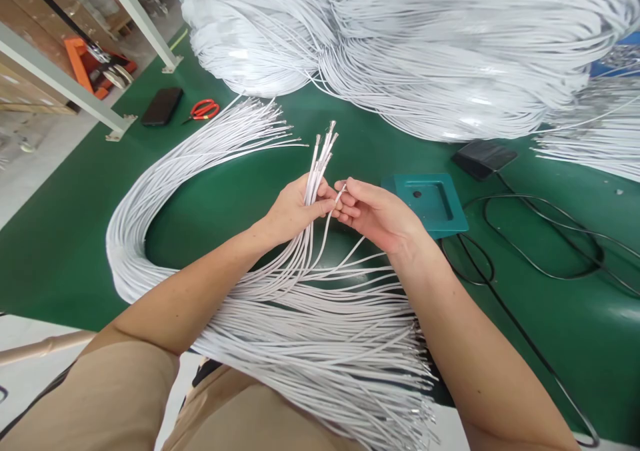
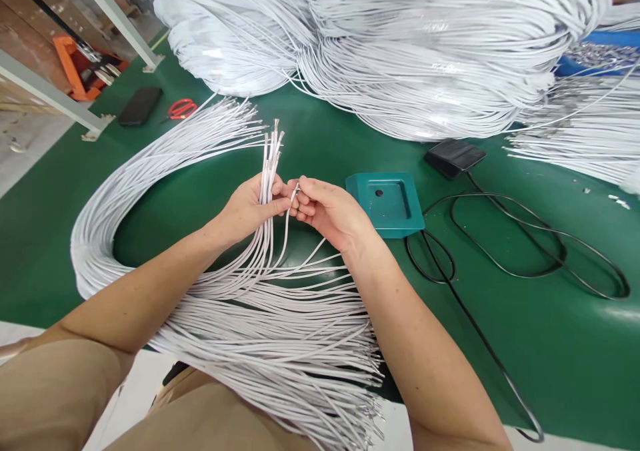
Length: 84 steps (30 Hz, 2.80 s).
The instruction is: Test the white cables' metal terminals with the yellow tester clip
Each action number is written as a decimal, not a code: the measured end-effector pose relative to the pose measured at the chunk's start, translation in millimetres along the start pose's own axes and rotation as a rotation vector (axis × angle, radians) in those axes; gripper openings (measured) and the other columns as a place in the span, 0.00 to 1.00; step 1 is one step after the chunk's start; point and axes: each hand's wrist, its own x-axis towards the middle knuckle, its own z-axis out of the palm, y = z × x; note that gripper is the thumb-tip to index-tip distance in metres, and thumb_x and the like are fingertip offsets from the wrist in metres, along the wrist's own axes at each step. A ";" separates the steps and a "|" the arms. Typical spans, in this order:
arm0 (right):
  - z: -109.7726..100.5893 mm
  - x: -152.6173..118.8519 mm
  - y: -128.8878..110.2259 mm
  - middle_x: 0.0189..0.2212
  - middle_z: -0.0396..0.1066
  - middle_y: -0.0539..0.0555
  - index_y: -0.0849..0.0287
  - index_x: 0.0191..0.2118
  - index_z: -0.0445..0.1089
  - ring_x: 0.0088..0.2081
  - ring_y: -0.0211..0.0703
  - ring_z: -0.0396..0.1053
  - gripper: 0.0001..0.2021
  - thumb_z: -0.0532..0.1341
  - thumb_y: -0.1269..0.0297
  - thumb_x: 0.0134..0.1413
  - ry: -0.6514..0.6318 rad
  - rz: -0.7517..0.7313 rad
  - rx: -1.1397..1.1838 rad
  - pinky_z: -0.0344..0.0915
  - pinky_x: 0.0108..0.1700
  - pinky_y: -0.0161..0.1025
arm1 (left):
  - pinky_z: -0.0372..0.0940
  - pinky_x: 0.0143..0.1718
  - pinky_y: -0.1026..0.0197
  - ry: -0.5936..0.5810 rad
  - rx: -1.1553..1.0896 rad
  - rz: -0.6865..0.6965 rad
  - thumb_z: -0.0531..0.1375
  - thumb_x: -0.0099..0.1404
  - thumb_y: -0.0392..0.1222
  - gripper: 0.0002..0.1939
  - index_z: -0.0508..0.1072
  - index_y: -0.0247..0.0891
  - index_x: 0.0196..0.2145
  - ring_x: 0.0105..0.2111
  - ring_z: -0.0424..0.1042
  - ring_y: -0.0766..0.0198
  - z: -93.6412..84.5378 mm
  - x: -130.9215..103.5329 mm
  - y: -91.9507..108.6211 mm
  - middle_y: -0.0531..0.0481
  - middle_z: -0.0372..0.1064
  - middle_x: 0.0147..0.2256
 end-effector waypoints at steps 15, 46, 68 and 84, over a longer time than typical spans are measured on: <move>12.6 -5.4 8.4 0.27 0.68 0.51 0.58 0.27 0.67 0.30 0.39 0.64 0.10 0.57 0.64 0.58 0.451 -0.509 -0.975 0.63 0.36 0.39 | 0.65 0.28 0.68 -0.055 -0.206 -0.098 0.67 0.57 0.38 0.21 0.71 0.39 0.49 0.29 0.71 0.71 0.2 -0.9 -1.7 0.54 0.67 0.32; -6.0 -1.9 -6.4 0.46 0.76 0.57 0.58 0.32 0.75 0.48 0.51 0.70 0.10 0.57 0.63 0.58 0.351 -0.477 -1.340 0.63 0.49 0.47 | 0.66 0.25 0.69 -0.035 0.204 -0.008 0.64 0.58 0.42 0.20 0.70 0.37 0.48 0.31 0.77 0.65 -0.1 3.0 -15.1 0.52 0.72 0.31; 2.2 -11.3 -14.9 0.36 0.76 0.53 0.58 0.35 0.74 0.38 0.44 0.69 0.07 0.59 0.65 0.53 0.317 -0.373 -1.291 0.62 0.39 0.40 | 0.68 0.33 0.68 -0.052 0.188 0.084 0.63 0.60 0.38 0.17 0.69 0.38 0.47 0.31 0.77 0.67 1.7 0.9 -15.4 0.54 0.72 0.30; -19.4 -2.1 -2.9 0.31 0.74 0.57 0.60 0.33 0.71 0.39 0.48 0.67 0.10 0.54 0.77 0.53 0.234 -0.429 -2.002 0.52 0.59 0.50 | 0.68 0.23 0.69 -0.007 0.231 -0.137 0.64 0.54 0.34 0.18 0.66 0.37 0.42 0.27 0.77 0.64 -9.6 13.5 -27.0 0.55 0.71 0.27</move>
